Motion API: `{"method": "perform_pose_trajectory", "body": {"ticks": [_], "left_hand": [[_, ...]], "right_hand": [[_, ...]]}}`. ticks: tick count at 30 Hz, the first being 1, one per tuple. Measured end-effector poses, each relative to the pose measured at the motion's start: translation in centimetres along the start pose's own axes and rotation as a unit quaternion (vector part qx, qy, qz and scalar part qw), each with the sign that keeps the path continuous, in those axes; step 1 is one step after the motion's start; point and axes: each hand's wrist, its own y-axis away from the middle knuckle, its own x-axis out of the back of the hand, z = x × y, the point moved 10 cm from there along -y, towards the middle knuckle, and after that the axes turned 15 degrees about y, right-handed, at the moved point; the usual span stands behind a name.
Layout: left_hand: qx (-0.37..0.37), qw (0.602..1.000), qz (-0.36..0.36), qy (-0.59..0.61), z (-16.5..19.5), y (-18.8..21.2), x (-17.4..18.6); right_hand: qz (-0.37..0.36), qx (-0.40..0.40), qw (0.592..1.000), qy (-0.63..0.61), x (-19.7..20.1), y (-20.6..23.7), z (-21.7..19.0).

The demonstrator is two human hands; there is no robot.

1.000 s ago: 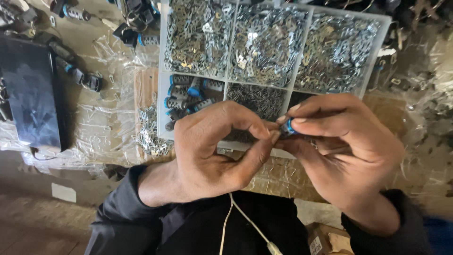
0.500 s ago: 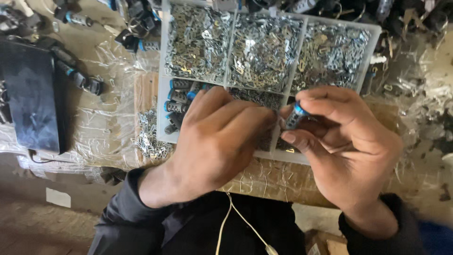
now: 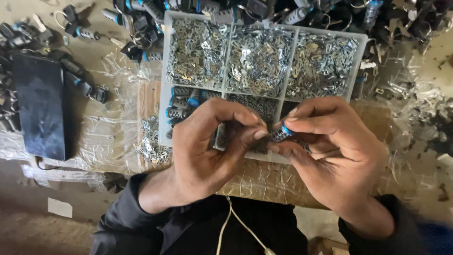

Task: The person assembles small lock cylinder components at a workbench. They pick tiny metal pins and springs from a compartment tray, insert them by hand into a blue-topped cylinder body held in both hands, and place finished cylinders with a large pile of completed padlock parts on the table.

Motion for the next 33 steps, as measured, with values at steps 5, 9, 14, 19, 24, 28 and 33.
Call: {"method": "perform_pose_trajectory", "body": {"ticks": [5,9,14,19,24,28,33], "left_hand": [[0.031,0.995,0.004,0.094,-1.1,0.3,-0.3],[0.03,0.997,0.001,0.075,-1.5,0.9,-0.4],[0.004,1.0,-0.003,0.015,-0.3,0.2,-0.3],[-0.064,0.988,-0.027,-0.136,1.8,-1.7,-0.2],[-0.107,0.919,-0.121,-0.359,1.2,-1.8,-2.5],[-0.076,0.966,-0.07,-0.236,1.2,-1.0,-0.9],[-0.024,0.997,-0.028,-0.07,0.1,0.1,0.0]], "right_hand": [[0.008,-0.003,1.0,0.001,0.1,0.1,0.2],[0.007,0.005,1.0,0.021,-0.1,0.1,0.1],[0.011,0.009,0.999,0.052,-0.3,-0.4,-0.7],[0.039,0.015,0.999,0.001,0.0,-1.6,-1.0],[0.03,-0.047,0.997,0.056,0.7,-1.1,0.2],[0.024,-0.026,0.998,0.05,0.6,-0.8,0.1],[0.026,-0.031,0.999,0.0,0.3,-0.9,0.1]]}}
